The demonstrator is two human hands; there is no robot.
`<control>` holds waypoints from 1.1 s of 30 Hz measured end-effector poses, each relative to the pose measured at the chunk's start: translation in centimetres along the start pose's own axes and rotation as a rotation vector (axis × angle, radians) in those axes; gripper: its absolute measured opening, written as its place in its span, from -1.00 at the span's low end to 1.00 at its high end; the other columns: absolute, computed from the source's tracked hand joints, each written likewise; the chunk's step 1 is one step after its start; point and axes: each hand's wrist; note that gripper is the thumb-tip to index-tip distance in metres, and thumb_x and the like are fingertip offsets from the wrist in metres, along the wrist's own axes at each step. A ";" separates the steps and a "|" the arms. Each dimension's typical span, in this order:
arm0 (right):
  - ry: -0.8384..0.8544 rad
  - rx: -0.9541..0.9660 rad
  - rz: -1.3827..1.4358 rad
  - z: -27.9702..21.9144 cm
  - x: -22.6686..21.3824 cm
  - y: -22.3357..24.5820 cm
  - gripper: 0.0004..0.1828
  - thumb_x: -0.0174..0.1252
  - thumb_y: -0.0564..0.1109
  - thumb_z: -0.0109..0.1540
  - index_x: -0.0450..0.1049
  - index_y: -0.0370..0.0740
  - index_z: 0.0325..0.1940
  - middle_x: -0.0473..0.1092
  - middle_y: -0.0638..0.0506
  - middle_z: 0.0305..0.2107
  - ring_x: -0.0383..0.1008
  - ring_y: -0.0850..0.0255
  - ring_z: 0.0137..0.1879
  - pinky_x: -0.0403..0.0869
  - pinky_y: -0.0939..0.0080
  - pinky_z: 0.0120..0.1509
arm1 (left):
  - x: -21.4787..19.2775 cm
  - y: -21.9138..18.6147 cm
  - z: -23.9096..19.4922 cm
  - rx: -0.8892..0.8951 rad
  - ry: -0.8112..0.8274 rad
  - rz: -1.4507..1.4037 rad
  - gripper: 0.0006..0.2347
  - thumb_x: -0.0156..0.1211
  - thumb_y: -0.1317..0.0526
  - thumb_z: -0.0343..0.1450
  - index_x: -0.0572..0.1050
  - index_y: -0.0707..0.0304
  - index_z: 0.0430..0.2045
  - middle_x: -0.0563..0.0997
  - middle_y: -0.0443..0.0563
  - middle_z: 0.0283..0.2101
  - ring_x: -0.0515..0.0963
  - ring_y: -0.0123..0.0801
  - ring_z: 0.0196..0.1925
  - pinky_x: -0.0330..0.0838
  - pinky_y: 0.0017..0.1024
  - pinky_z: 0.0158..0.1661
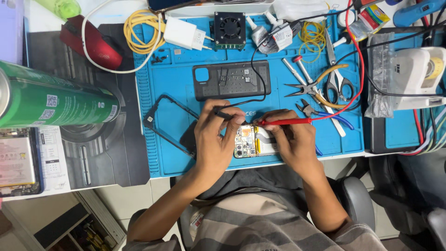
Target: The person disassembles a smartphone on a blue workbench, using pliers to remove a small component and a multimeter to test the battery. They then reattach the component and continue working on the internal parts.
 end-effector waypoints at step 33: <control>0.010 -0.565 -0.370 2.0 -7.4 15.4 -0.64 0.43 -0.26 0.27 0.45 -0.24 0.07 0.46 -0.09 -0.10 0.51 0.04 -0.05 0.48 0.14 0.02 | -4.5 -17.2 2.6 0.628 0.263 0.265 -0.88 0.15 0.29 0.62 0.43 0.43 -0.10 0.55 0.15 -0.22 0.60 -0.11 -0.16 0.48 -0.27 -0.14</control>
Point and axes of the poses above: each hand's wrist, its own z-axis towards the middle knuckle, its own x-axis out of the palm, y = z × x
